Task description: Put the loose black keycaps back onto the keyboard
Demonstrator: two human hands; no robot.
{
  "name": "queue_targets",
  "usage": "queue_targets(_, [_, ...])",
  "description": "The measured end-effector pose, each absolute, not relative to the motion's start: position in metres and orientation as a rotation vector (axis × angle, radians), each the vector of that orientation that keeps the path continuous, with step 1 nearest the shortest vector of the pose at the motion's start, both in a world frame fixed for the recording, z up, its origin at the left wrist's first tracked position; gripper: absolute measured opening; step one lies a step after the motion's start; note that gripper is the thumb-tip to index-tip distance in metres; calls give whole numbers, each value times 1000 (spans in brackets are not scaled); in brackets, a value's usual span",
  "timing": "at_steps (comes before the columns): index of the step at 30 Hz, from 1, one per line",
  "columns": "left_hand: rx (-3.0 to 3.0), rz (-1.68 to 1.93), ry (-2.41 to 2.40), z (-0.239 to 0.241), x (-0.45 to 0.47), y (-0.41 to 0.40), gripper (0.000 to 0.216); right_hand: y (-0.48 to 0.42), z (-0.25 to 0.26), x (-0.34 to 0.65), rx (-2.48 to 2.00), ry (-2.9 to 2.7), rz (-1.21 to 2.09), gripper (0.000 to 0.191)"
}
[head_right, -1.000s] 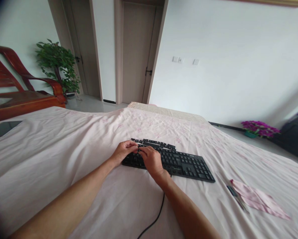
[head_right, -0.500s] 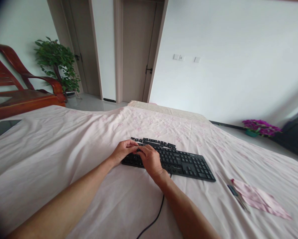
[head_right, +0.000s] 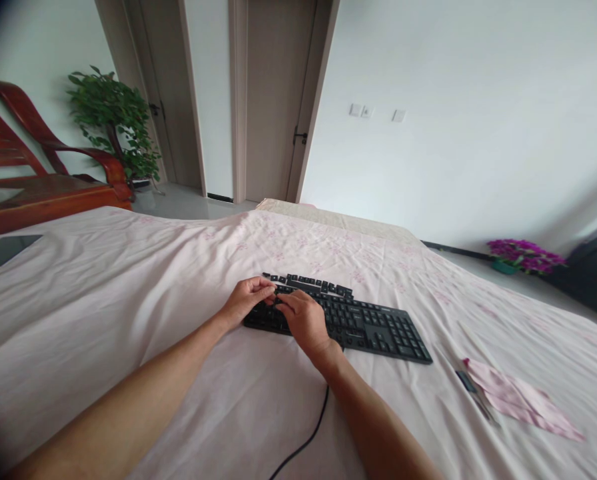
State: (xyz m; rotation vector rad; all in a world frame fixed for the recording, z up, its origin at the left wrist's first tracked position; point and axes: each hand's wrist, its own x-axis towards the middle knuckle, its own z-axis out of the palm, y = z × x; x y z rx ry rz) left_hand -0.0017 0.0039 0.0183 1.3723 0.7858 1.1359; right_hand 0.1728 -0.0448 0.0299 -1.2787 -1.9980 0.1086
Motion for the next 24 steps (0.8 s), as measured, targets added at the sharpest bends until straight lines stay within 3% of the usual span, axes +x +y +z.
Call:
queue_targets(10, [1276,1420,962,9,-7,15,30,-59,29,175,-1517,-2260,-152,17])
queue_targets(24, [1257,1430,1001,2,-8,21,32,-60,37,166,-1537,-2374,-233,14])
